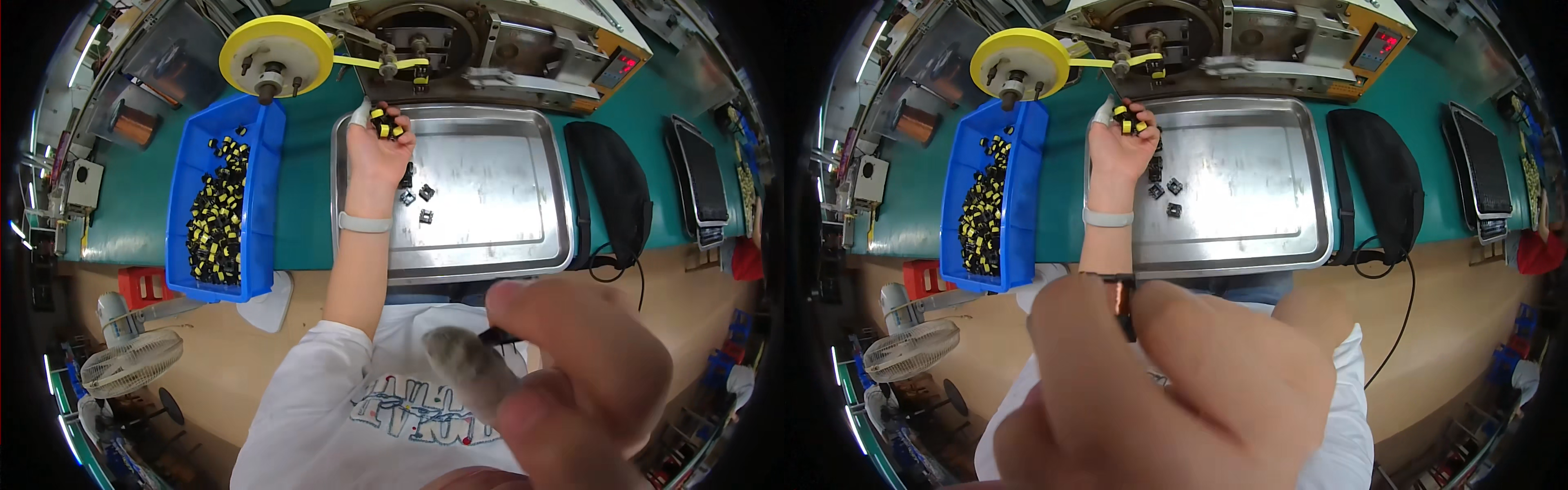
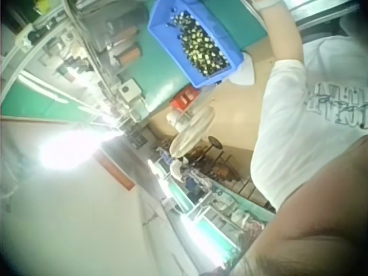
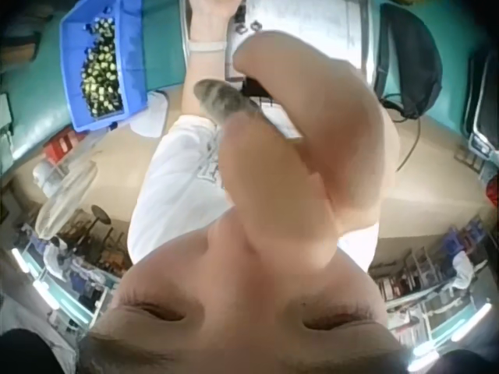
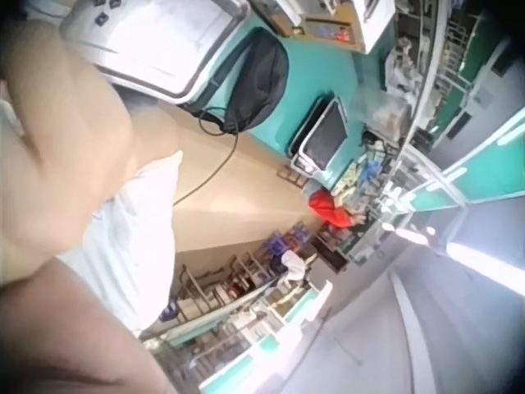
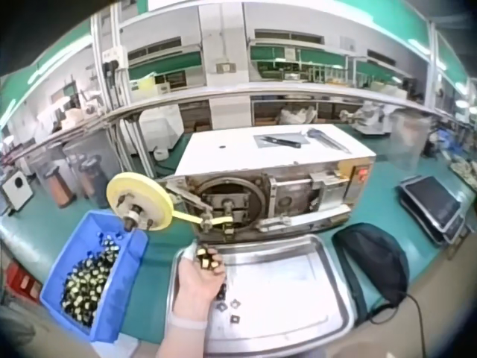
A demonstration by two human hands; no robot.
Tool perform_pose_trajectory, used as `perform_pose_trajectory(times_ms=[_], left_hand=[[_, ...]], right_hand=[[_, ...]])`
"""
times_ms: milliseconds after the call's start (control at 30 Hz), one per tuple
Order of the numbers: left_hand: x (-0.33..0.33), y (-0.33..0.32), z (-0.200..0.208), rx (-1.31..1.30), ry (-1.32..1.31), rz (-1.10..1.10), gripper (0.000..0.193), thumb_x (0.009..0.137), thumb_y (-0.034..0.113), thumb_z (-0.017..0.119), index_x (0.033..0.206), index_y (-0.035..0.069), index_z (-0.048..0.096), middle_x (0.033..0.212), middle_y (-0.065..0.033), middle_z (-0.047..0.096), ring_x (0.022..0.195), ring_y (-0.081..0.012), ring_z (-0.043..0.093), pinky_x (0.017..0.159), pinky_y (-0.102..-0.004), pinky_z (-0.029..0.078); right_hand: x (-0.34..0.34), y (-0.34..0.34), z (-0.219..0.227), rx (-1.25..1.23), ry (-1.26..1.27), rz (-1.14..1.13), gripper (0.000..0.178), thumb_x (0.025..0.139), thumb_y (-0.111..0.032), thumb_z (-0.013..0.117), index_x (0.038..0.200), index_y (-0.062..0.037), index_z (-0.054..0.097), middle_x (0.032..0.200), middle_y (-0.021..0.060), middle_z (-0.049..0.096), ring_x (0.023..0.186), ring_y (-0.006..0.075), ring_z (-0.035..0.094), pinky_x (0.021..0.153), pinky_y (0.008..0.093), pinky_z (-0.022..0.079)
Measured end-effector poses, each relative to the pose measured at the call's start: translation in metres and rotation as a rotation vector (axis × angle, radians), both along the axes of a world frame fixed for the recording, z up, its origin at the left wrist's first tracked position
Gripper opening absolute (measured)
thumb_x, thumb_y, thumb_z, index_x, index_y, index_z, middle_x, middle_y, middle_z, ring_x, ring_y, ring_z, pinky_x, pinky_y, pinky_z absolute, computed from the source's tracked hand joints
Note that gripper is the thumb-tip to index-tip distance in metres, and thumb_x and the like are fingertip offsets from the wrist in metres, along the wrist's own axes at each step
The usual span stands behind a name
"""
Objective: The person is assembling small electronic components using a specialized assembly machine at a workbench.
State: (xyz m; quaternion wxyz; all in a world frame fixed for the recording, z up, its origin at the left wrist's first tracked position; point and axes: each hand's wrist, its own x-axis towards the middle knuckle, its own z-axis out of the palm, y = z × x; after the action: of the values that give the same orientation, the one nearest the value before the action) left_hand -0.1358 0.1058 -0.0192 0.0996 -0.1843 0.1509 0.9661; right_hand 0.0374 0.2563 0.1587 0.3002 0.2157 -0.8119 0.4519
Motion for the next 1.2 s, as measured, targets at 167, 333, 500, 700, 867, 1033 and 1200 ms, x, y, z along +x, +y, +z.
perform_pose_trajectory(times_ms=[167, 333, 500, 700, 867, 1033, 1200], left_hand=[[-0.002, 0.009, 0.002, -0.025, 0.028, -0.018, 0.021, 0.089, 0.031, 0.052, 0.086, 0.011, 0.052, 0.08, -0.0018, 0.053, 0.071, -0.0157, 0.05, 0.054, -0.0263, 0.035], [0.0, 0.008, 0.002, -0.044, 0.025, -0.043, 0.022, 0.088, 0.032, 0.055, 0.089, 0.01, 0.055, 0.082, -0.0021, 0.056, 0.072, -0.0153, 0.052, 0.054, -0.0255, 0.035], [-0.007, 0.022, 0.008, 0.019, 0.074, -0.233, 0.026, 0.088, 0.03, 0.056, 0.098, 0.006, 0.061, 0.094, -0.0036, 0.061, 0.077, -0.0142, 0.054, 0.058, -0.0244, 0.037], [-0.004, 0.018, 0.009, 0.134, 0.168, -0.315, 0.028, 0.089, 0.029, 0.056, 0.107, 0.008, 0.062, 0.096, -0.0013, 0.061, 0.076, -0.0128, 0.053, 0.055, -0.0233, 0.036], [-0.011, 0.036, 0.011, 0.26, 0.202, -0.409, 0.026, 0.089, 0.03, 0.056, 0.106, 0.011, 0.062, 0.091, 0.0008, 0.06, 0.072, -0.012, 0.052, 0.05, -0.0227, 0.034], [-0.01, 0.033, 0.012, 0.38, 0.193, -0.448, 0.019, 0.085, 0.024, 0.058, 0.098, 0.011, 0.061, 0.081, 0.0024, 0.055, 0.067, -0.0102, 0.048, 0.048, -0.0225, 0.03], [0.002, 0.031, 0.021, 0.167, 0.071, -0.333, 0.014, 0.082, 0.02, 0.056, 0.091, 0.01, 0.056, 0.076, 0.0017, 0.052, 0.064, -0.0097, 0.047, 0.045, -0.0227, 0.029]], right_hand=[[-0.021, 0.01, -0.005, 0.003, 0.03, 0.0, 0.019, 0.073, -0.004, 0.073, 0.083, -0.0023, 0.057, 0.084, 0.0099, 0.059, 0.066, 0.022, 0.057, 0.063, 0.0263, 0.048], [0.006, 0.056, -0.015, 0.03, 0.08, 0.013, 0.018, 0.073, -0.003, 0.073, 0.084, -0.0018, 0.059, 0.085, 0.0099, 0.059, 0.067, 0.022, 0.058, 0.064, 0.0264, 0.048], [-0.024, 0.069, -0.016, 0.039, 0.131, 0.008, 0.018, 0.073, -0.003, 0.073, 0.084, -0.0013, 0.06, 0.085, 0.0099, 0.059, 0.069, 0.0219, 0.058, 0.064, 0.0266, 0.048], [-0.047, 0.117, -0.033, 0.039, 0.186, 0.049, 0.017, 0.072, -0.002, 0.073, 0.085, -0.0007, 0.062, 0.086, 0.01, 0.059, 0.071, 0.0219, 0.059, 0.065, 0.0267, 0.048], [-0.014, 0.093, -0.026, 0.086, 0.226, 0.006, 0.017, 0.072, -0.002, 0.073, 0.086, -0.0003, 0.063, 0.087, 0.01, 0.059, 0.073, 0.0218, 0.059, 0.066, 0.0269, 0.048], [-0.011, 0.063, -0.027, 0.104, 0.279, 0.025, 0.017, 0.072, -0.002, 0.073, 0.086, 0.0002, 0.065, 0.088, 0.01, 0.059, 0.074, 0.0218, 0.06, 0.066, 0.027, 0.048], [-0.071, 0.019, -0.045, -0.092, 0.094, 0.05, 0.017, 0.073, 0.005, 0.069, 0.089, 0.0027, 0.065, 0.095, 0.0107, 0.059, 0.074, 0.0174, 0.06, 0.068, 0.0246, 0.049]])
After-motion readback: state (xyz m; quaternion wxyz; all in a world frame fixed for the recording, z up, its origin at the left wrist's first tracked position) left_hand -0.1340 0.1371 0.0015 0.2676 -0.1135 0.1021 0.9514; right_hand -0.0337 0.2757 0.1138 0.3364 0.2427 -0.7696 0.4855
